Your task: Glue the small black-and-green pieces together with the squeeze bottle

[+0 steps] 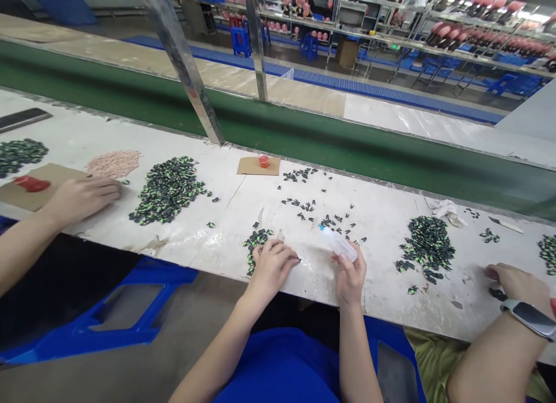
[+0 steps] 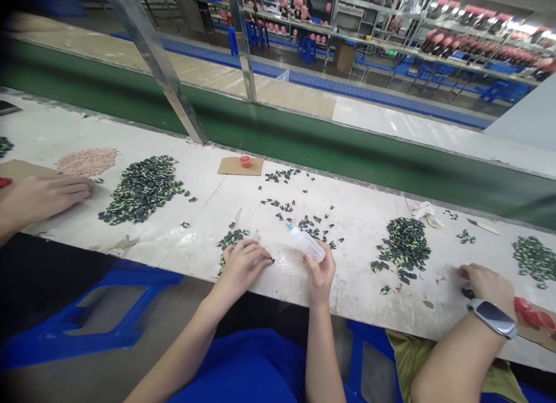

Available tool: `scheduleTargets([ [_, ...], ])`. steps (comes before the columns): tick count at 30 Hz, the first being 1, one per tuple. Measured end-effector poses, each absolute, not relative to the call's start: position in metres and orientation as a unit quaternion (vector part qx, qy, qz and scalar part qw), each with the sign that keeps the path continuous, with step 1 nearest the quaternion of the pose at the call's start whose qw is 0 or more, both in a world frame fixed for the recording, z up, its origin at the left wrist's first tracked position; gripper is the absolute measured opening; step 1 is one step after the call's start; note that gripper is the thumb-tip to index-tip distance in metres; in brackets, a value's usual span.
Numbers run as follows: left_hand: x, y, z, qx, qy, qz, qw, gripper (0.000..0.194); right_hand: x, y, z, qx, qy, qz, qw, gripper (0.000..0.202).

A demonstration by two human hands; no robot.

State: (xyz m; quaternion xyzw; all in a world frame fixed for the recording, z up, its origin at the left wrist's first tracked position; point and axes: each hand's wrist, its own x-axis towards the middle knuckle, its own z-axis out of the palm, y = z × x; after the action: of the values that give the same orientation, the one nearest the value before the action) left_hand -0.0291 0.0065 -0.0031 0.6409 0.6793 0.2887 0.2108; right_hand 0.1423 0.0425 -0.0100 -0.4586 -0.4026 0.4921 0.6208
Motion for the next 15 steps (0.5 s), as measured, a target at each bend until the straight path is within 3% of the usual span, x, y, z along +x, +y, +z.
scheduleTargets([
  [7,-0.031,0.006,-0.005,0.661,0.658,0.278,0.231,0.010,0.146,0.049,0.000,-0.410,-0.242,0.560,0.678,0.026],
  [15,-0.027,0.008,-0.003,0.656,0.649,0.296,0.247,0.016,0.148,0.050,0.004,-0.424,-0.215,0.564,0.676,0.024],
])
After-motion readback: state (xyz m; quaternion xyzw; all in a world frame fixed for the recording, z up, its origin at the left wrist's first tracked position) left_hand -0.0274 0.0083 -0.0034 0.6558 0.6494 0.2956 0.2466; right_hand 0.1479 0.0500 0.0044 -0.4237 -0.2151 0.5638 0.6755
